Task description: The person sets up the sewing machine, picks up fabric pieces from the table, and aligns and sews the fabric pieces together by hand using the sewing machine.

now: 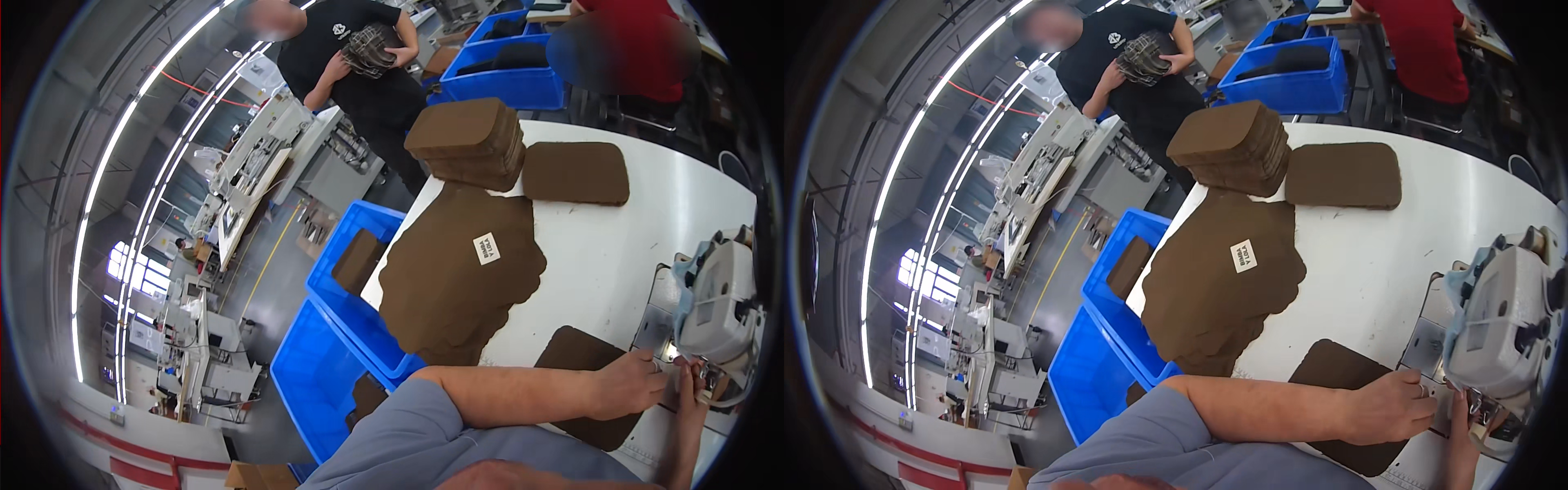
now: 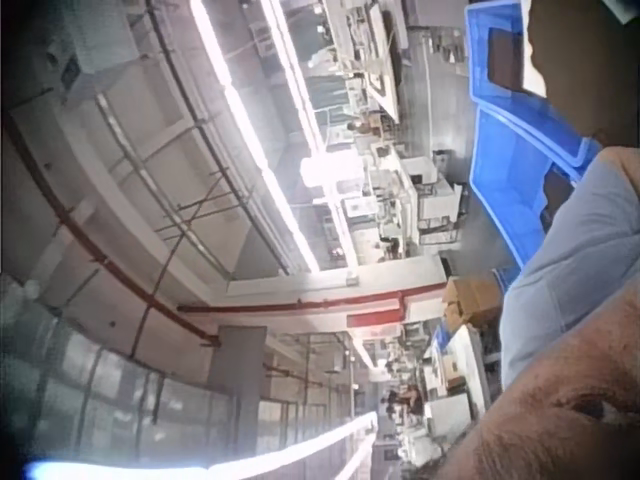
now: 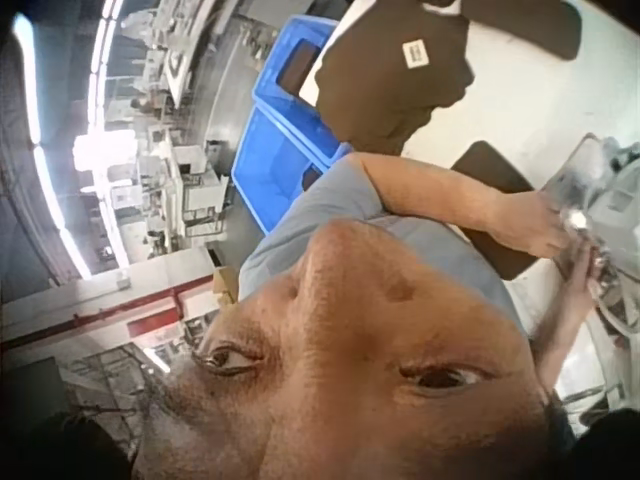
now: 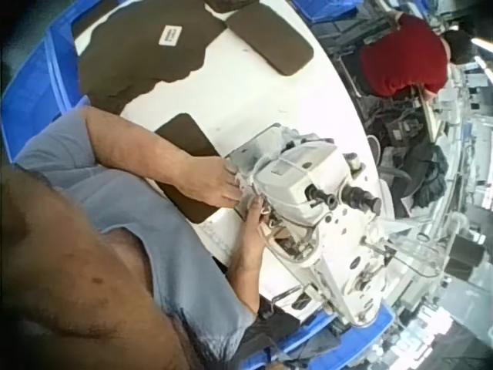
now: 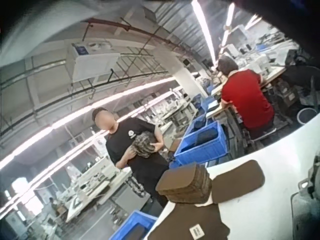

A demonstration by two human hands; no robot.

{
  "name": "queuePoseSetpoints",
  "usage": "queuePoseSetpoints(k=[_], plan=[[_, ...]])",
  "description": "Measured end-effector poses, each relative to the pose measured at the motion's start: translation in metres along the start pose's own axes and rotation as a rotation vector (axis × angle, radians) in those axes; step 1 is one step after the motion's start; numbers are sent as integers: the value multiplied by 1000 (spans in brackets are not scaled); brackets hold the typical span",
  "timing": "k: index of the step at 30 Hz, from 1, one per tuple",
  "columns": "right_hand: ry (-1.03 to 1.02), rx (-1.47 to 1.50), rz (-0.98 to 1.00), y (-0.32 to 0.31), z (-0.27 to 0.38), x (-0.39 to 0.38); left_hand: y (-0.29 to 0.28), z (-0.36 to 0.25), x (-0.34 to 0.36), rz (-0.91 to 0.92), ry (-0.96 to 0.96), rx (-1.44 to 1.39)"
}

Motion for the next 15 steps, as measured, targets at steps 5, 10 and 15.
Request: queuePoseSetpoints(k=[5,10,15], plan=[[-118,95,-82,-34,-73,10,-11,0,8,-188,31,-80],[203,213,55,-15,-50,2,-14,1,6,-188,33,-108],[10,340,-28,-33,-71,11,-25,8,6,-248,37,-189]])
Point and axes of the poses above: each hand's wrist, its own x-axis towards the middle knuckle, its own y-axis out of the palm, z = x × y, the point moved 6 cm from there along x, towards the middle knuckle, and after that the axes turned 7 degrees about x, right-handed, at the moved point
